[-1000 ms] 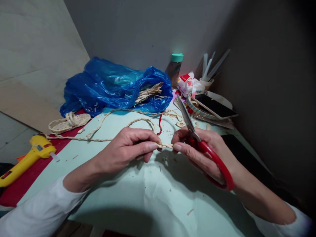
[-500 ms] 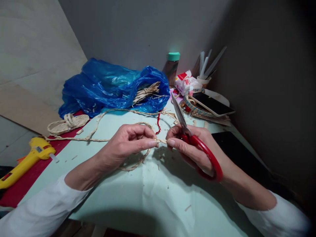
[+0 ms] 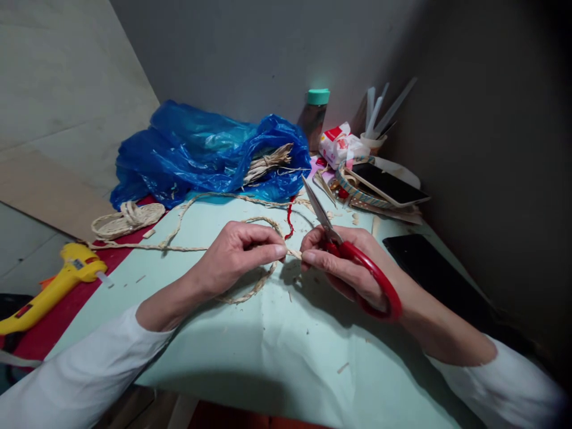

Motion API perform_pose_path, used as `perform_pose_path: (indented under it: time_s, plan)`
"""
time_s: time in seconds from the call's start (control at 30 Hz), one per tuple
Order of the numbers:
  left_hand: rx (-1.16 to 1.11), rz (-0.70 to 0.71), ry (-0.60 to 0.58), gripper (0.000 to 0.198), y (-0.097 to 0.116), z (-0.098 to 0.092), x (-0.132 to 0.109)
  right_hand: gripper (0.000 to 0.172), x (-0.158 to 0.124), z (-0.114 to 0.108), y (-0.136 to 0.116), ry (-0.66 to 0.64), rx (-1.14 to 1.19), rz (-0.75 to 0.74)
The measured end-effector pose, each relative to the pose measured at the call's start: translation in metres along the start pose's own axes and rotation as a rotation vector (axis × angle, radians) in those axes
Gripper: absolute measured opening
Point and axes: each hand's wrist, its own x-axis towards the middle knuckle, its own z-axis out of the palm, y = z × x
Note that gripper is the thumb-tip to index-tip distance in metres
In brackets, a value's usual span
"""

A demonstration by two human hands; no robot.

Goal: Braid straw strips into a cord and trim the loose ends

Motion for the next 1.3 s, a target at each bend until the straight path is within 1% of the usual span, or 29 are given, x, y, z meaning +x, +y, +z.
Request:
perform_pose_path:
  time_s: [0.1, 0.17, 0.3, 0.37, 0.53, 0.67, 0.77, 0.9, 1.0, 1.1, 1.2, 1.3]
  plan:
    - [0.028, -0.029, -0.003, 0.027, 0.000, 0.001, 0.001, 0.018, 0.000, 0.000, 0.001, -0.017, 0.000, -0.016]
    - [0.016, -0.060, -0.017, 0.028, 0.001, 0.001, 0.002, 0.017, 0.000, -0.001, 0.002, -0.020, -0.010, -0.025]
    - [-0.106, -0.151, -0.118, 0.028, 0.000, -0.003, 0.004, 0.016, 0.002, -0.001, 0.003, 0.008, -0.008, -0.031]
    - [-0.166, -0.181, -0.138, 0.027, -0.001, -0.005, 0.005, 0.017, 0.002, -0.001, 0.002, 0.016, -0.020, -0.023]
    - [-0.237, -0.209, -0.118, 0.024, -0.002, -0.006, 0.006, 0.023, 0.001, -0.002, 0.001, 0.046, -0.062, 0.002]
    - [-0.205, -0.182, -0.070, 0.023, -0.004, -0.008, 0.004, 0.025, 0.002, -0.004, 0.001, 0.074, -0.076, -0.007]
    - [-0.184, -0.166, -0.036, 0.018, -0.004, -0.011, 0.003, 0.025, 0.003, -0.003, 0.000, 0.101, -0.115, -0.021]
    - [-0.195, -0.127, -0.021, 0.011, -0.004, -0.014, 0.003, 0.025, 0.000, -0.004, -0.003, 0.101, -0.173, -0.032]
    - [-0.261, -0.122, -0.001, 0.006, -0.002, -0.016, 0.003, 0.024, -0.003, -0.009, -0.002, 0.059, -0.266, -0.015]
    - [-0.342, -0.129, 0.030, 0.004, 0.004, -0.018, 0.002, 0.025, -0.003, -0.013, -0.001, -0.033, -0.401, -0.006]
    - [-0.410, -0.103, 0.056, 0.004, 0.009, -0.021, -0.001, 0.027, -0.002, -0.011, 0.001, -0.126, -0.524, -0.092]
    - [-0.389, -0.068, 0.075, 0.003, 0.014, -0.023, -0.002, 0.029, -0.001, -0.009, 0.001, -0.181, -0.594, -0.157]
